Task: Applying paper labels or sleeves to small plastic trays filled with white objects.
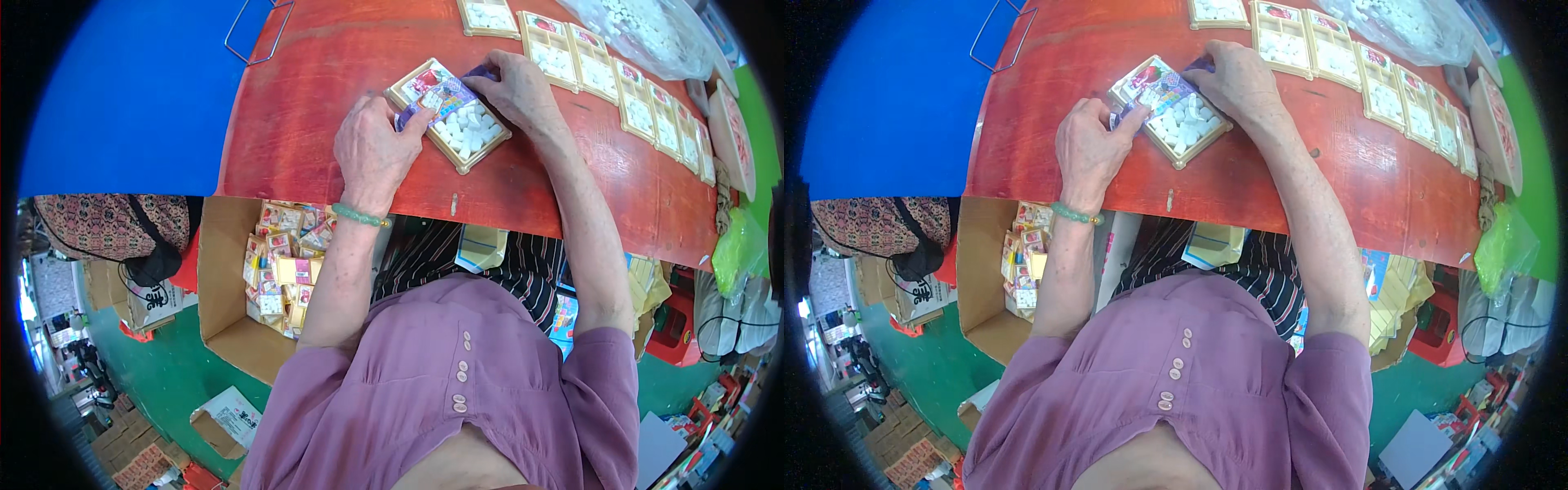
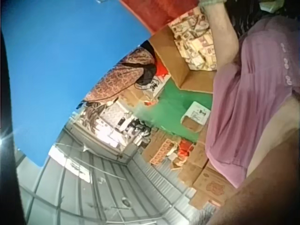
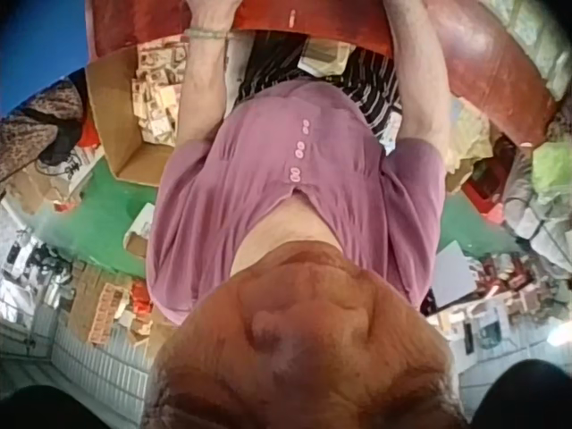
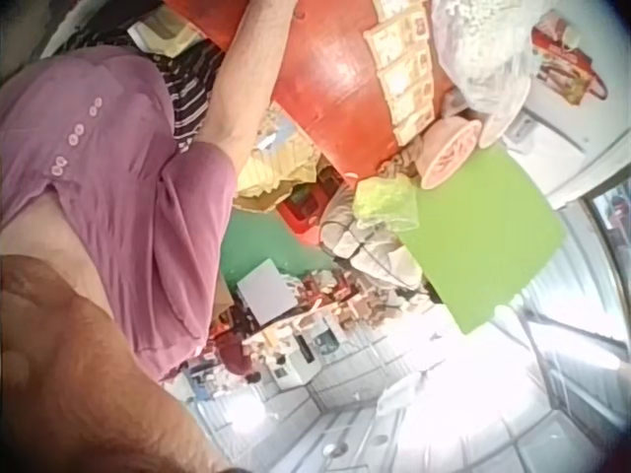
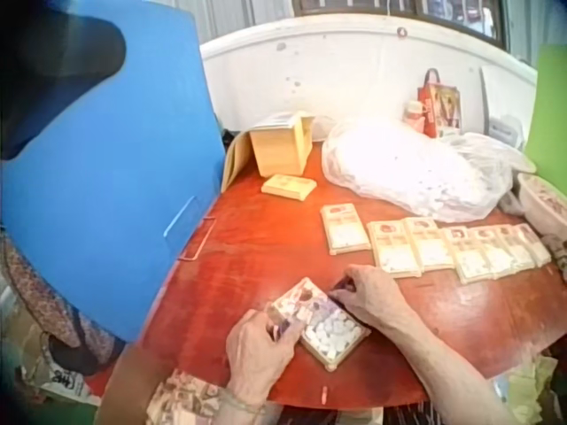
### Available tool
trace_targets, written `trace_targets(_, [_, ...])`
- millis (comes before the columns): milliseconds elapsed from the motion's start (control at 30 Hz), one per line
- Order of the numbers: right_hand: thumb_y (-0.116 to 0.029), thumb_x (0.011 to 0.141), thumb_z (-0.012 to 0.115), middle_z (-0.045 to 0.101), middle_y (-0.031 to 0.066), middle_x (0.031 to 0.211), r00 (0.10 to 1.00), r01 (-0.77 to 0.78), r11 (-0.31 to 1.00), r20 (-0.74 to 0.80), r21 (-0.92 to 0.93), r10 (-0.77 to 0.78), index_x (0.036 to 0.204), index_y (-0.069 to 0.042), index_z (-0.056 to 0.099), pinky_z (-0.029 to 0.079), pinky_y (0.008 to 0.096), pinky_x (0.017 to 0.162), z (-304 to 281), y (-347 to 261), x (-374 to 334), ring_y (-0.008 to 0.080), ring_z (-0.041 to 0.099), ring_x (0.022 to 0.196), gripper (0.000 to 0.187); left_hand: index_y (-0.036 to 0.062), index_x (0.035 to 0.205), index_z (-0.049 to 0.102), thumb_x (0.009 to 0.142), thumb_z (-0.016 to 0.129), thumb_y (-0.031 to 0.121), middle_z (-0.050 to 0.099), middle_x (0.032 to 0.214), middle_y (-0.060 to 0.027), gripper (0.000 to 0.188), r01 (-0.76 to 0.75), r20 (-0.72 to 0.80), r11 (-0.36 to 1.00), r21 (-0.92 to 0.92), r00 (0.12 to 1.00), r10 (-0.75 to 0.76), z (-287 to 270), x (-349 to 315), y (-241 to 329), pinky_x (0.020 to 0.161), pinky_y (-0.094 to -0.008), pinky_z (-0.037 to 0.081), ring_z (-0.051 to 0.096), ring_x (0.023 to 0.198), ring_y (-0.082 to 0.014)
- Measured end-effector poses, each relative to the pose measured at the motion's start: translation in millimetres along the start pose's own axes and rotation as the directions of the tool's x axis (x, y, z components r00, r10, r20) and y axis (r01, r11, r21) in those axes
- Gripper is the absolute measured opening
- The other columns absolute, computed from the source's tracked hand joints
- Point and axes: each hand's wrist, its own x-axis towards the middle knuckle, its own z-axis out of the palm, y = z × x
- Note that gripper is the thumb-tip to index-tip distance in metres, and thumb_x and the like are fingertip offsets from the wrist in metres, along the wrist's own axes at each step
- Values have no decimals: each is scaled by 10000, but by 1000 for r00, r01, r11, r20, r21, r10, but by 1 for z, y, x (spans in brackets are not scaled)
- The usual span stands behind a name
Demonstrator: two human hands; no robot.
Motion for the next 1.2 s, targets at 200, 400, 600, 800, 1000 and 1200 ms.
trace_targets(200, [-365, 772, 730, 619, 194, 1052, 977, 1, 982, -209, -188, -41, 1136, -13, 586, 521, 398, 758, 4, -5, -15, 321, 647, 877, 526, 19, 728, 620, 704, 772, 353, 599, 762, -132, 368, 10, 26, 1000, -12, 1000, -10, -2, 2, 3, 633, -437, 481, 617, 722, -323])
trace_targets(400, [-471, 708, 766, 524, 209, 1199, 939, 123, 979, -299, -165, -169, 1296, -44, 484, 483, 440, 868, 7, -13, -24, 358, 575, 1049, 779, 29, 727, 600, 704, 773, 364, 587, 755, -117, 378, 5, 22, 1000, -23, 1000, -5, 1, 0, 1, 620, -431, 483, 612, 711, -315])
trace_targets(600, [-571, 662, 754, 534, 184, 1213, 984, -101, 973, -164, -210, 67, 1325, -56, 462, 411, 494, 943, 13, -22, -22, 351, 502, 1151, 889, 32, 730, 593, 705, 774, 374, 587, 765, -111, 387, -10, 15, 1000, -18, 1000, 10, 1, -1, -4, 612, -432, 486, 613, 719, -308])
trace_targets(800, [-597, 677, 732, 530, 182, 1233, 978, -116, 985, -186, -128, 91, 1341, -57, 450, 373, 524, 965, 19, -12, -21, 349, 479, 1174, 901, 31, 742, 596, 700, 775, 373, 589, 782, -105, 388, -33, 7, 999, -22, 999, 33, 4, 0, -3, 627, -430, 492, 614, 755, -300])
trace_targets(1000, [-657, 580, 759, 517, 197, 1247, 983, -132, 973, -148, -188, 105, 1345, -56, 450, 372, 516, 980, 17, -27, -26, 362, 453, 1199, 1021, 30, 783, 627, 702, 772, 355, 607, 800, -119, 366, -26, 0, 999, -29, 1000, 26, 6, 0, -6, 675, -434, 497, 620, 794, -307])
trace_targets(1200, [-632, 571, 771, 586, 181, 1160, 982, -144, 964, -150, -224, 112, 1205, -54, 583, 444, 446, 925, 18, -30, -20, 311, 536, 1123, 878, 30, 817, 653, 702, 771, 342, 623, 816, -134, 353, -24, -4, 999, -48, 1000, 24, 5, -1, -7, 687, -440, 499, 627, 791, -314])
